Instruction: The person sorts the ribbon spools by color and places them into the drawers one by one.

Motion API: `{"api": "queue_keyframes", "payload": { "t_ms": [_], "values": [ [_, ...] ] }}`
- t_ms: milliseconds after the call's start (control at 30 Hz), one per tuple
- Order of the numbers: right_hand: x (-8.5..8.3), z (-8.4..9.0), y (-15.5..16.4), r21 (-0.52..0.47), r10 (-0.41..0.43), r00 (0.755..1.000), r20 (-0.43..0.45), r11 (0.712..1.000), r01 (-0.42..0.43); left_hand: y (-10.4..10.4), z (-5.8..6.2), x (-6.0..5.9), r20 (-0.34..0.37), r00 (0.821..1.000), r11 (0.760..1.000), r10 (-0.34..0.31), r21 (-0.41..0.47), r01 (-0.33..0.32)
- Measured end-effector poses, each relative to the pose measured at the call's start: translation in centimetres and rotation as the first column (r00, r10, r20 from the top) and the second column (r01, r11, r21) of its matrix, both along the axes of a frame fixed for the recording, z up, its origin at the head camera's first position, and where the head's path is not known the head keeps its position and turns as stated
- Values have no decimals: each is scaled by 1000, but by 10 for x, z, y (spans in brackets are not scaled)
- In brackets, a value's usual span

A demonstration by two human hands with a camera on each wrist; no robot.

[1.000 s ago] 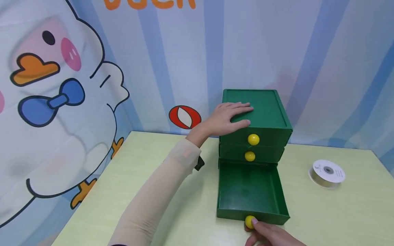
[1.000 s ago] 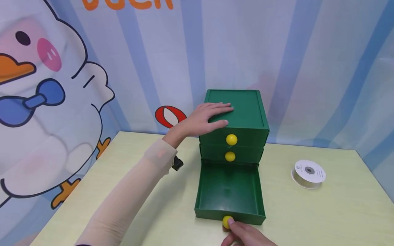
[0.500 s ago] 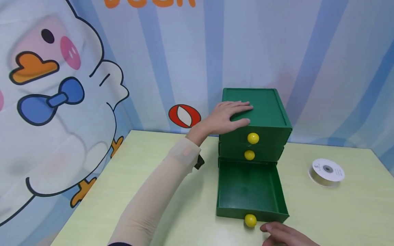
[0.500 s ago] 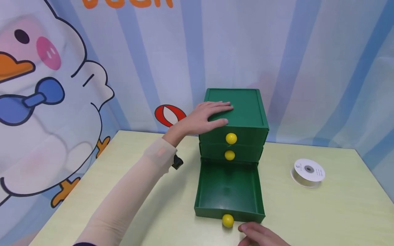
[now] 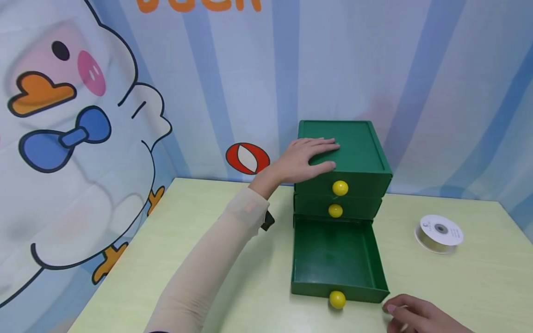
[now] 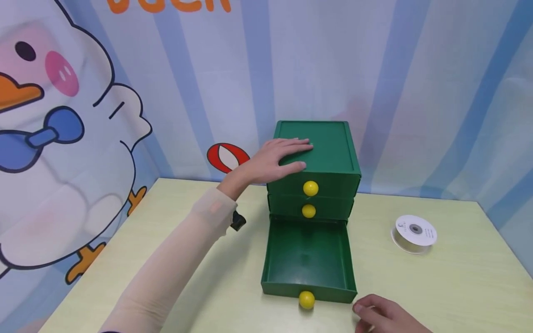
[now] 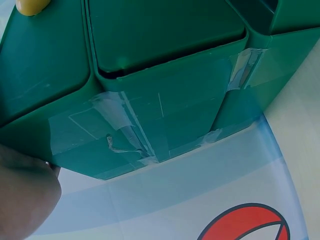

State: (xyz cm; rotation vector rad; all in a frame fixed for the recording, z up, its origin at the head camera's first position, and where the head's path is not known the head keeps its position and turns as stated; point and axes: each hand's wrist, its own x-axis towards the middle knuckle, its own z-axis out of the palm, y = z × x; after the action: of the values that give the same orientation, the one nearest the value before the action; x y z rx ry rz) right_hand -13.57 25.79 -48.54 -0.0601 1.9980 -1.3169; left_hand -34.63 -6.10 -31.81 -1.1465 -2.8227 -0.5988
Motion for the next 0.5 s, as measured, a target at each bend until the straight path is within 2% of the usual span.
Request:
{"api": "queue_keyframes", "payload": {
  "t_ms": [133,233,300,367,433,500],
  "values": [
    [-14,11,14,168,12,993,-116,986,7,-1,1,0,2,1000,1000,0,12,0],
    [-27,20,23,310,10,963,-268,948,76,-2,2,0,-2,1000,1000,6,16,-6],
    [-33,26,29,401,43,911,-410,906,138,-2,2,0,-4,1000,1000,8,9,-8],
    [-40,33,36,491,97,855,-510,849,196,-2,1,0,-6,1000,1000,7,4,-7],
    [-46,41,44,559,160,797,-582,791,250,-1,1,0,-5,1000,1000,3,2,-3],
    [-53,47,51,592,199,747,-634,746,304,0,1,0,-2,1000,1000,1,2,-1]
  ]
}}
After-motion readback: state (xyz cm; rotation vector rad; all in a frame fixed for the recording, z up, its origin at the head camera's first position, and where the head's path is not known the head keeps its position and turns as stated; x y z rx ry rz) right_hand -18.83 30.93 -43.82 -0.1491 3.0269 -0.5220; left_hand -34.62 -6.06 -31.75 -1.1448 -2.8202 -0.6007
